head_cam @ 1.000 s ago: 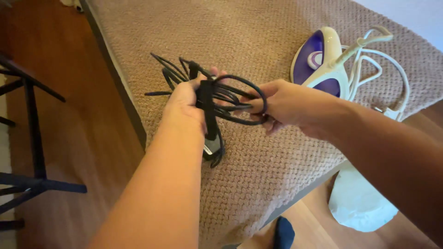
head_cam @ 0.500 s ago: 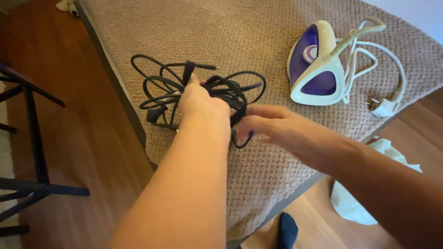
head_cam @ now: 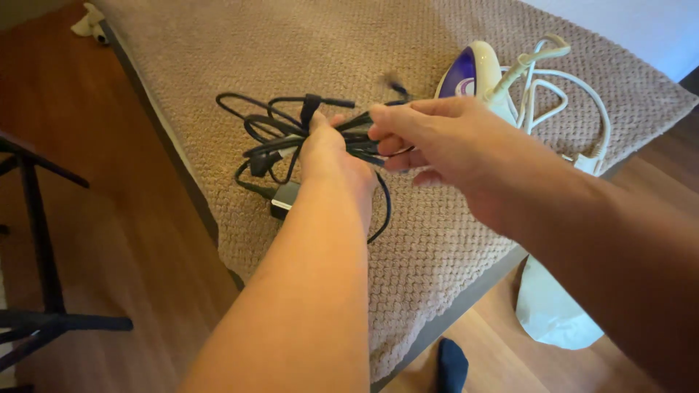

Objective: The person cleans an iron and wraps its cord and the cord of a power adapter.

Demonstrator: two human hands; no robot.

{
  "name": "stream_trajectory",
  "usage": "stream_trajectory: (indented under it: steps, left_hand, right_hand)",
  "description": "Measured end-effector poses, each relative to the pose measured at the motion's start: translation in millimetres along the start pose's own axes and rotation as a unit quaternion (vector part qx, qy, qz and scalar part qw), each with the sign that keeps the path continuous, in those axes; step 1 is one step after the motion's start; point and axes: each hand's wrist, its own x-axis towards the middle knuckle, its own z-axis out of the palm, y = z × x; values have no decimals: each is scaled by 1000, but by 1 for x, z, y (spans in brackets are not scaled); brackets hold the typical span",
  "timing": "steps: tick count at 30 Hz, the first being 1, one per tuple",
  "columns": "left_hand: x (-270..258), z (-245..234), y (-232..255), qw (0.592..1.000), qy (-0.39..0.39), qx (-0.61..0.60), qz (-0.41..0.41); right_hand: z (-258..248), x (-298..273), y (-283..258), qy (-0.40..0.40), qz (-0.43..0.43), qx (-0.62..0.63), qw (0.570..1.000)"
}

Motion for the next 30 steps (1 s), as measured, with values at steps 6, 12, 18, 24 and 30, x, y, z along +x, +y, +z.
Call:
stream_trajectory:
  steps: [6, 12, 18, 24, 30]
  left_hand:
    - [0, -9, 5, 999, -15, -33, 6]
    - [28, -33, 12, 998, -44, -36, 17]
    - [16, -54, 38, 1000, -22, 17, 14]
    - [-5, -52, 56, 997, -33, 70, -2]
    - [-23, -54, 61, 988, -53, 147, 4]
  right_hand:
    - [0, 27, 27, 129, 82, -7, 988]
    - [-29, 67, 50, 195, -19, -55, 979]
    - [-1, 67, 40, -200, 72, 234, 949]
    - [9, 60, 42, -308, 161, -24, 937]
    - [-10, 74, 44, -344, 40, -128, 929]
